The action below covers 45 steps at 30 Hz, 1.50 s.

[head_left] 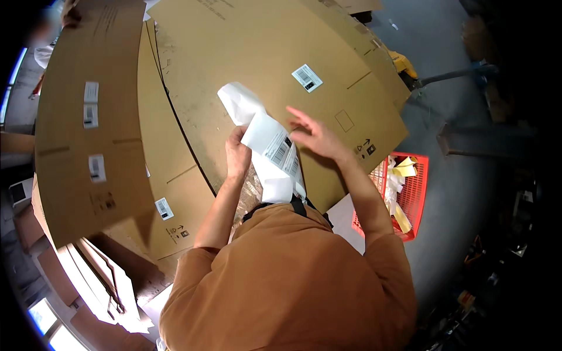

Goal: The person stands at a workbench and applies shipping labels to a stack of flat cardboard boxes. They peel labels from a sheet and stick them onto the boxes one by one, working through a batch of labels.

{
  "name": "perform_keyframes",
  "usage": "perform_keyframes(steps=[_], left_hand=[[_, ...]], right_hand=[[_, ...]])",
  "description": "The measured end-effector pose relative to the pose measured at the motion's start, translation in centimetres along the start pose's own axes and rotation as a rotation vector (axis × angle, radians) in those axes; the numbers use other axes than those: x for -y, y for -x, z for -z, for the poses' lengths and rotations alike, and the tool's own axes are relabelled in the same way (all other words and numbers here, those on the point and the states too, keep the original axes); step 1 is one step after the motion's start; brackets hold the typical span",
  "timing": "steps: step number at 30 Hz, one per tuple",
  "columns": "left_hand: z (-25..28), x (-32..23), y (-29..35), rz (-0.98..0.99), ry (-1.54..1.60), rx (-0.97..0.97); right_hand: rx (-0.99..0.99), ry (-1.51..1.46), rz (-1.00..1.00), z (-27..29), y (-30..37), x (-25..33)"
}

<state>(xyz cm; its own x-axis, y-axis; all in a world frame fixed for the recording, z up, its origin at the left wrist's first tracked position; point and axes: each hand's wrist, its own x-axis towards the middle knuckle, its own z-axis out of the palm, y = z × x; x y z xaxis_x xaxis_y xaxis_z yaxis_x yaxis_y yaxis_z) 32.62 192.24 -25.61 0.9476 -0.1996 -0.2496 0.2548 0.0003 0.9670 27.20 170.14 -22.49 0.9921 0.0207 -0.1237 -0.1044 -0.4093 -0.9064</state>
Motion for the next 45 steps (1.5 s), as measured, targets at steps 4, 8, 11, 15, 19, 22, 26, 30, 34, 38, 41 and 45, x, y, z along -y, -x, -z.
perform_keyframes(steps=[4,8,11,15,19,22,26,30,34,38,41,45], left_hand=[[-0.5,-1.0,0.2,0.054,-0.070,0.160],[-1.0,-0.7,1.1,0.124,-0.252,0.298],[-1.3,-0.6,1.4,0.158,-0.412,0.396],[-0.7,0.9,1.6,0.213,-0.435,0.419],[-0.4,0.2,2.2,0.216,-0.366,0.450],[-1.1,-1.3,2.5,0.165,-0.407,0.502],[-0.7,-0.3,1.8,0.178,-0.397,0.443],[-0.1,-0.4,1.6,0.188,-0.443,0.480],[-0.3,-0.6,1.7,0.171,-0.527,0.631],[-0.6,-0.2,1.5,0.251,-0.470,0.594],[0.0,2.0,0.7,0.208,-0.523,0.481],[1.0,3.1,0.6,0.029,-0.620,0.195]], right_hand=[[0.103,-0.464,-0.019,-0.2,1.9,2.6],[0.086,-0.339,-0.041,1.0,4.4,2.7],[-0.047,-0.265,-0.065,0.9,6.2,3.6],[-0.105,-0.255,-0.049,1.1,8.1,3.0],[-0.030,-0.415,-0.087,1.2,8.1,2.6],[-0.020,-0.248,0.001,0.4,7.5,2.9],[0.072,-0.337,-0.106,-0.1,6.8,2.4],[0.119,-0.305,-0.090,-0.4,6.4,1.1],[0.087,-0.319,-0.125,-0.2,6.3,1.8],[-0.048,-0.240,-0.093,-0.2,7.0,2.9],[-0.241,-0.035,0.182,-0.4,7.3,2.1],[-0.541,0.015,0.261,1.8,7.0,0.8]])
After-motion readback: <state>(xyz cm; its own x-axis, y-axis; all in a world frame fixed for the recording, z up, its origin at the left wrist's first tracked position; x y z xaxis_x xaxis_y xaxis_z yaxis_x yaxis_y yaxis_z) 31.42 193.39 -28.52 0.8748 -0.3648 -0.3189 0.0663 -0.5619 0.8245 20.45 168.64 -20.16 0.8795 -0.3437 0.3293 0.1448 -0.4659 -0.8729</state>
